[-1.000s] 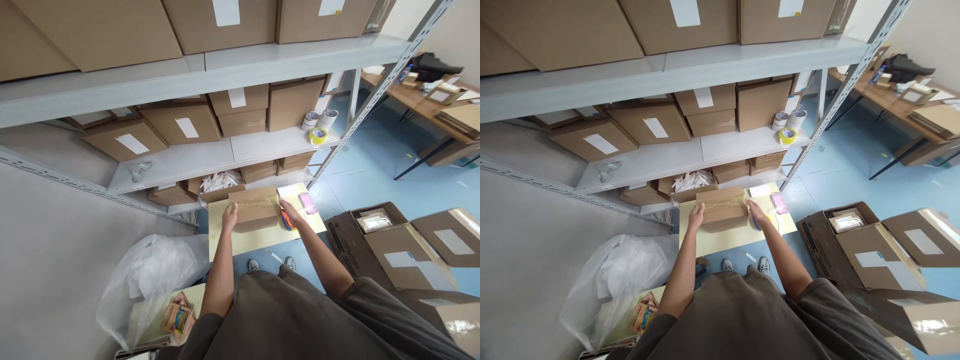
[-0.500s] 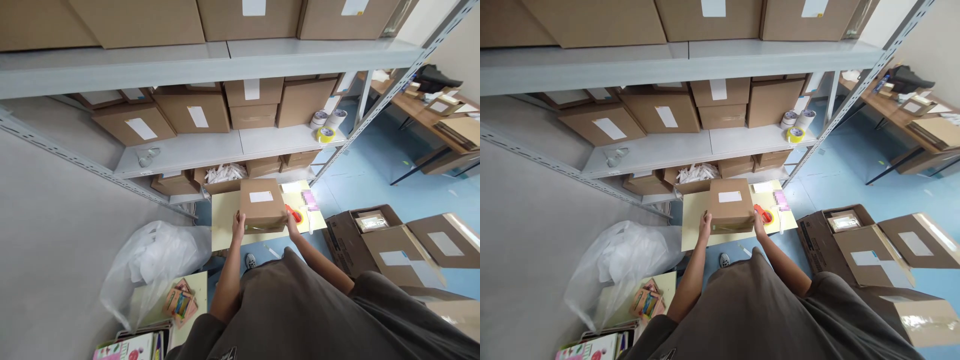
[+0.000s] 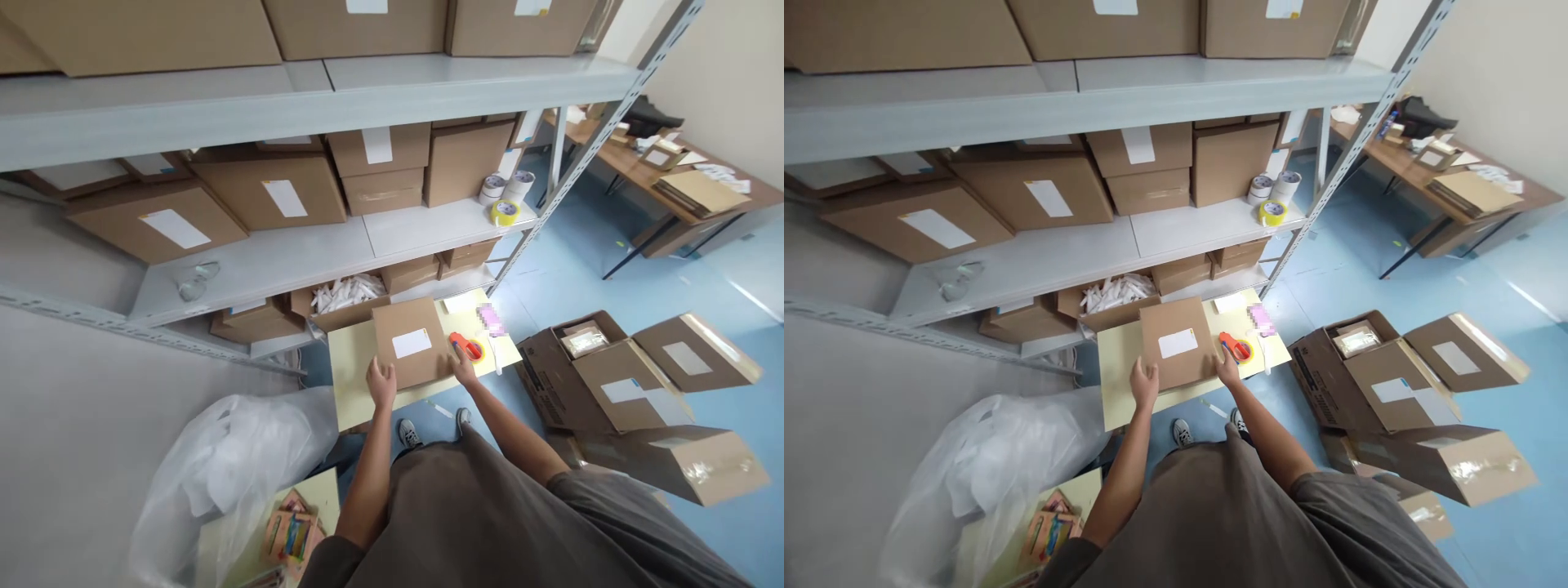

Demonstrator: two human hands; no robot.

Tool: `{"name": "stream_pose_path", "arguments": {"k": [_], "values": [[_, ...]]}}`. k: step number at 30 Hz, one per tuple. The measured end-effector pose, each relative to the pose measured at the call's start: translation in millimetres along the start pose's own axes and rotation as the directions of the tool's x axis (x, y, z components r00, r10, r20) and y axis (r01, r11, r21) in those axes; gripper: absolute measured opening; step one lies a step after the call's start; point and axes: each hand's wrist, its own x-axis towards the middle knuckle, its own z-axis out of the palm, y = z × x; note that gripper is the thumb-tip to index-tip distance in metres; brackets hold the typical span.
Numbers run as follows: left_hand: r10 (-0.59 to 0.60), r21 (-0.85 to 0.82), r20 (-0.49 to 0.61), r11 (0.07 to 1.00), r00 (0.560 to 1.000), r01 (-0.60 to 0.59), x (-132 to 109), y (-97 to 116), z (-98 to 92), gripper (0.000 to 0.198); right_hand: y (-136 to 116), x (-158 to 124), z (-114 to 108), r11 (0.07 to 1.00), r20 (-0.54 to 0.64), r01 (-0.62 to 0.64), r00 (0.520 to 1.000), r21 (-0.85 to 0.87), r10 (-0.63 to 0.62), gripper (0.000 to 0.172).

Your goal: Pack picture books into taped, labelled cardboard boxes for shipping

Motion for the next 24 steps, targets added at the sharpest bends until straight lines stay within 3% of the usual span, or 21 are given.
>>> {"name": "stream_pose_path", "arguments": {"k": [3, 6, 11, 14, 19, 24], "values": [[0.158, -0.072, -0.066, 0.984, 0.985, -0.162, 24, 29, 2.2, 0.046, -13, 11, -17, 1.0, -0.056, 0.006, 0.998, 0.008, -0.006, 0.077], [0.226, -0.186, 0.017, 0.958, 0.974, -0.219, 46, 78, 19.8, 0.039, -26, 29, -41, 0.995, -0.107, 0.101, 0.989, -0.023, -0.103, 0.075], [0.264, -0.207, 0.291, 0.956, 0.92, -0.209, 70, 167, 81.6, 0.042, -38, 87, -86, 0.983, -0.122, 0.165, 0.977, -0.076, -0.173, 0.071], [0.221, -0.175, 0.395, 0.971, 0.892, -0.163, 79, 202, 126.7, 0.044, -34, 133, -104, 0.979, -0.091, 0.177, 0.978, -0.105, -0.187, 0.072], [0.121, -0.037, 0.481, 0.992, 0.869, -0.117, 92, 222, 199.4, 0.04, -7, 205, -114, 0.977, 0.038, 0.143, 0.99, -0.156, -0.139, 0.074], [0.015, 0.042, 0.505, 0.998, 0.863, -0.042, 113, 206, 266.0, 0.03, 22, 261, -104, 0.95, 0.207, 0.164, 0.972, -0.264, -0.11, 0.076]]}}
